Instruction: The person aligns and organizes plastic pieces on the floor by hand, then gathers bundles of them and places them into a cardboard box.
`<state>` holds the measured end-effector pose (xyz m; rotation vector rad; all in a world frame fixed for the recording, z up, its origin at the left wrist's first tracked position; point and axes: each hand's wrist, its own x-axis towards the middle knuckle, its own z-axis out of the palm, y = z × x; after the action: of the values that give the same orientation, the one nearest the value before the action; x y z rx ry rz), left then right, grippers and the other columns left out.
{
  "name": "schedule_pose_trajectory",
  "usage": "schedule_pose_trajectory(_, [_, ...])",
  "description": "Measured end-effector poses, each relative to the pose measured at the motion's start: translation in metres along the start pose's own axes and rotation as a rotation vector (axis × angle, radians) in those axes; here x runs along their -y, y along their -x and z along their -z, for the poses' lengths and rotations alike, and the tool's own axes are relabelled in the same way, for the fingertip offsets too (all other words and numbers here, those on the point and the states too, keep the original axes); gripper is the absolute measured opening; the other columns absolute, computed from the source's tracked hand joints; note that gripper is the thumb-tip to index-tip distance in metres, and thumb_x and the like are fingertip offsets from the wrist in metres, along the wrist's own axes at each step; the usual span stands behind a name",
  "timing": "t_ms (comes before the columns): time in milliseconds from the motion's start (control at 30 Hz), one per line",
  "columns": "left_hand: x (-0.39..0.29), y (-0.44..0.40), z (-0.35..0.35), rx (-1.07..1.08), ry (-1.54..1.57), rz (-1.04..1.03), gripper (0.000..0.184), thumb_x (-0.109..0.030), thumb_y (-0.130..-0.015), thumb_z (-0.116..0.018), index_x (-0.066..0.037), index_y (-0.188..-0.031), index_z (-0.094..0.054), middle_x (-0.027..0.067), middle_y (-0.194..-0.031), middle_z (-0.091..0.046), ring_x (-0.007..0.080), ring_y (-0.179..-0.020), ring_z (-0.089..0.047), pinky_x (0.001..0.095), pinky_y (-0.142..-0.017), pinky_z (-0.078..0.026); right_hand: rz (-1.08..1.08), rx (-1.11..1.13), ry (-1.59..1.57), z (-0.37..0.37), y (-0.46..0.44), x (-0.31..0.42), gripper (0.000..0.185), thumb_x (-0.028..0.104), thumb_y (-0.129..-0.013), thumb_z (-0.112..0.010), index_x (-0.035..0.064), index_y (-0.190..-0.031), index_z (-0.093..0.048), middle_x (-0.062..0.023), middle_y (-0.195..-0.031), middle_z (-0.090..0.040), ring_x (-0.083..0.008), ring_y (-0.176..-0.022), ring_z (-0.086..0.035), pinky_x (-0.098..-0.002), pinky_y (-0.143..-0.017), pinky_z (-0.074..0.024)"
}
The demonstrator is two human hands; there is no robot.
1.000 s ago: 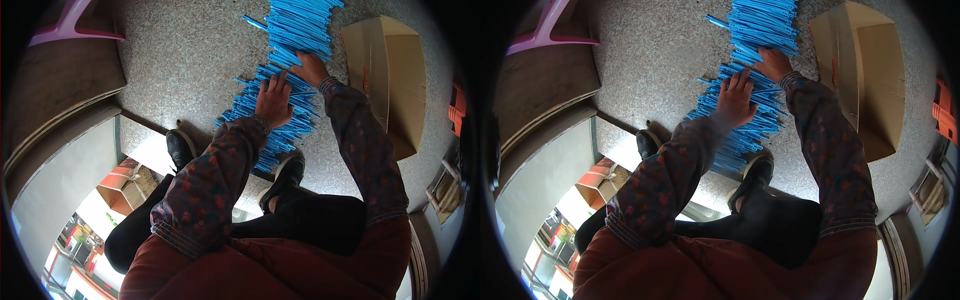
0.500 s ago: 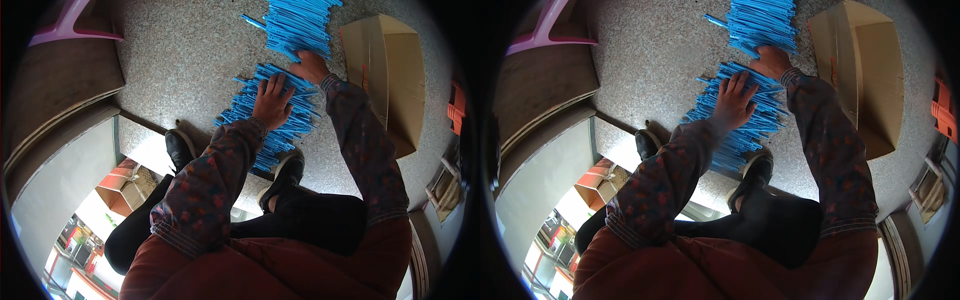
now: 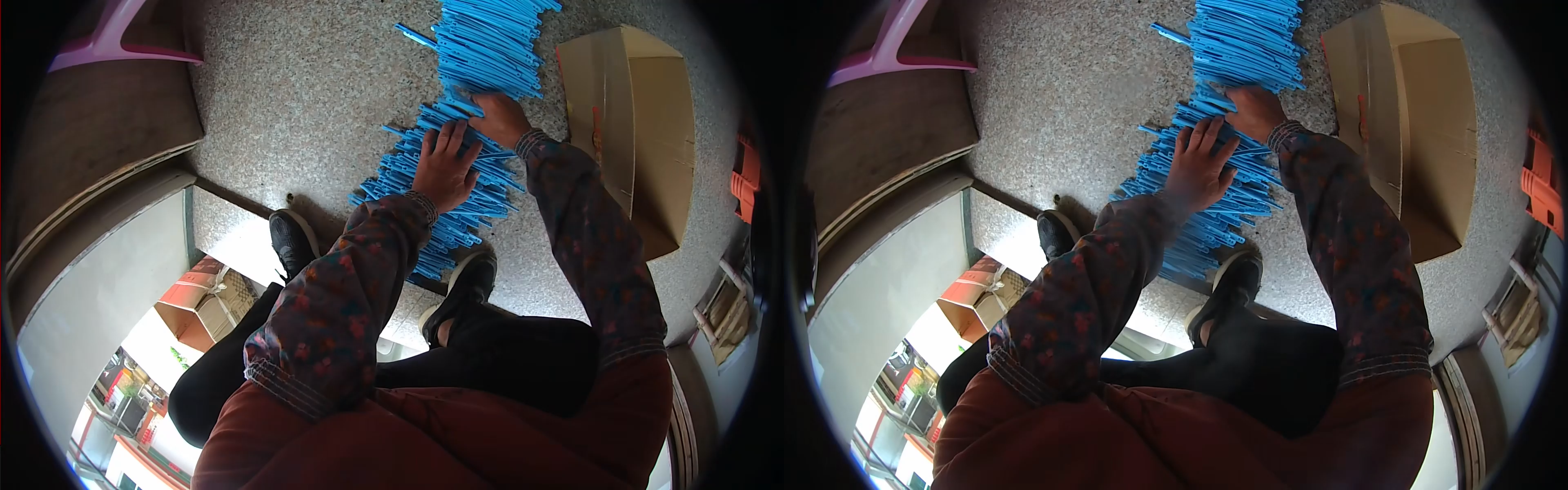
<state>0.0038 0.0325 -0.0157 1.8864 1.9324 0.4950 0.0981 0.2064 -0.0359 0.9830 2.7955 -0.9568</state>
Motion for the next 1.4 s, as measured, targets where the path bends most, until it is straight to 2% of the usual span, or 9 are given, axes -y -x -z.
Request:
schedule_pose_trajectory(167, [0.0, 0.0, 0.001, -0.007, -0.008, -0.002, 0.052, -0.032, -0.082, -0.064, -0.016, -0.129, -0.05, 0.0173, -0.144, -0.031, 0.0359, -0.134, -0.028, 0.0583, -0.105, -0.024, -0.096, 0.238, 0.041, 0.015, -0.016, 0.003, 0.036, 0.024, -0.076, -0.065, 0.0014, -0.103, -0.065, -0.02, -0.095, -0.066, -0.0365, -0.093, -0.061, -0.0474, -0.078, -0.0497])
schedule_pose_trajectory(267, [-0.001, 0.0, -0.001, -0.006, -0.005, -0.004, 0.051, -0.032, -0.082, -0.064, -0.016, -0.129, -0.05, 0.0173, -0.144, -0.031, 0.0359, -0.134, -0.028, 0.058, -0.105, -0.024, 0.0, 0.017, 0.02, 0.016, -0.01, 0.003, 0.036, 0.024, -0.078, -0.067, -0.002, -0.103, -0.064, -0.0212, -0.096, -0.065, -0.0379, -0.09, -0.061, -0.0456, -0.078, -0.0484])
schedule_pose_trajectory(667, [0.003, 0.004, -0.003, -0.074, -0.011, -0.057, 0.048, -0.028, -0.083, -0.063, -0.013, -0.127, -0.051, 0.0167, -0.141, -0.035, 0.0362, -0.131, -0.033, 0.058, -0.105, -0.026, 0.151, 0.069, 0.108, -0.004, -0.007, 0.004, 0.03, 0.022, -0.076, -0.065, -0.0013, -0.093, -0.063, -0.0188, -0.084, -0.063, -0.0375, -0.083, -0.062, -0.047, -0.072, -0.0498])
schedule_pose_trajectory(767, [0.006, 0.007, -0.006, -0.117, 0.004, -0.088, 0.046, -0.023, -0.081, -0.065, -0.01, -0.123, -0.053, 0.0161, -0.136, -0.04, 0.0357, -0.129, -0.036, 0.0577, -0.104, -0.028, 0.033, -0.038, -0.091, 0.004, -0.007, -0.003, 0.031, 0.024, -0.074, -0.064, -0.0029, -0.09, -0.063, -0.0214, -0.081, -0.064, -0.0388, -0.077, -0.062, -0.0465, -0.068, -0.0488])
schedule_pose_trajectory(800, [0.006, 0.008, -0.005, -0.097, 0.002, -0.079, 0.044, -0.024, -0.083, -0.063, -0.01, -0.124, -0.053, 0.0151, -0.136, -0.041, 0.0346, -0.13, -0.035, 0.057, -0.105, -0.027, -0.079, 0.088, -0.275, 0.013, -0.012, -0.004, 0.032, 0.025, -0.074, -0.062, -0.0045, -0.087, -0.062, -0.0224, -0.076, -0.063, -0.0378, -0.069, -0.06, -0.0447, -0.065, -0.0469])
schedule_pose_trajectory(1000, [0.005, 0.008, -0.002, -0.095, -0.001, -0.066, 0.041, -0.023, -0.085, -0.061, -0.01, -0.123, -0.053, 0.0132, -0.134, -0.042, 0.0329, -0.13, -0.036, 0.0564, -0.105, -0.026, -0.336, -0.022, -0.874, 0.031, -0.008, -0.004, 0.028, 0.029, -0.08, -0.062, 0.0002, -0.079, -0.059, -0.0072, -0.066, -0.057, -0.0208, -0.058, -0.052, -0.04, -0.057, -0.0415])
schedule_pose_trajectory(1100, [0.003, 0.007, 0.0, -0.119, 0.014, -0.076, 0.043, -0.019, -0.081, -0.065, -0.008, -0.121, -0.053, 0.0142, -0.131, -0.044, 0.0342, -0.128, -0.038, 0.0564, -0.104, -0.028, -0.405, -0.389, -1.193, 0.036, 0.005, -0.004, 0.021, 0.028, -0.082, -0.061, 0.0087, -0.076, -0.055, -0.0016, -0.072, -0.056, -0.0135, -0.062, -0.048, -0.0314, -0.056, -0.037])
schedule_pose_trajectory(1233, [0.0, 0.003, 0.009, -0.107, 0.106, -0.025, 0.053, -0.017, -0.077, -0.068, -0.006, -0.125, -0.049, 0.0152, -0.131, -0.044, 0.0355, -0.126, -0.039, 0.0568, -0.104, -0.027, -0.777, -0.44, -1.421, 0.024, 0.028, -0.007, 0.02, 0.027, -0.085, -0.06, 0.0083, -0.079, -0.058, -0.0038, -0.085, -0.058, -0.0145, -0.081, -0.054, -0.0282, -0.067, -0.0412])
schedule_pose_trajectory(1400, [-0.006, -0.022, 0.026, -0.289, 0.099, 0.074, 0.065, -0.016, -0.074, -0.068, -0.002, -0.131, -0.041, 0.0176, -0.136, -0.041, 0.0352, -0.127, -0.039, 0.0575, -0.105, -0.025, -0.563, -0.387, -1.603, -0.025, 0.042, 0.009, 0.023, 0.023, -0.09, -0.058, 0.0049, -0.104, -0.056, -0.0061, -0.096, -0.061, -0.0194, -0.09, -0.059, -0.0336, -0.08, -0.0485])
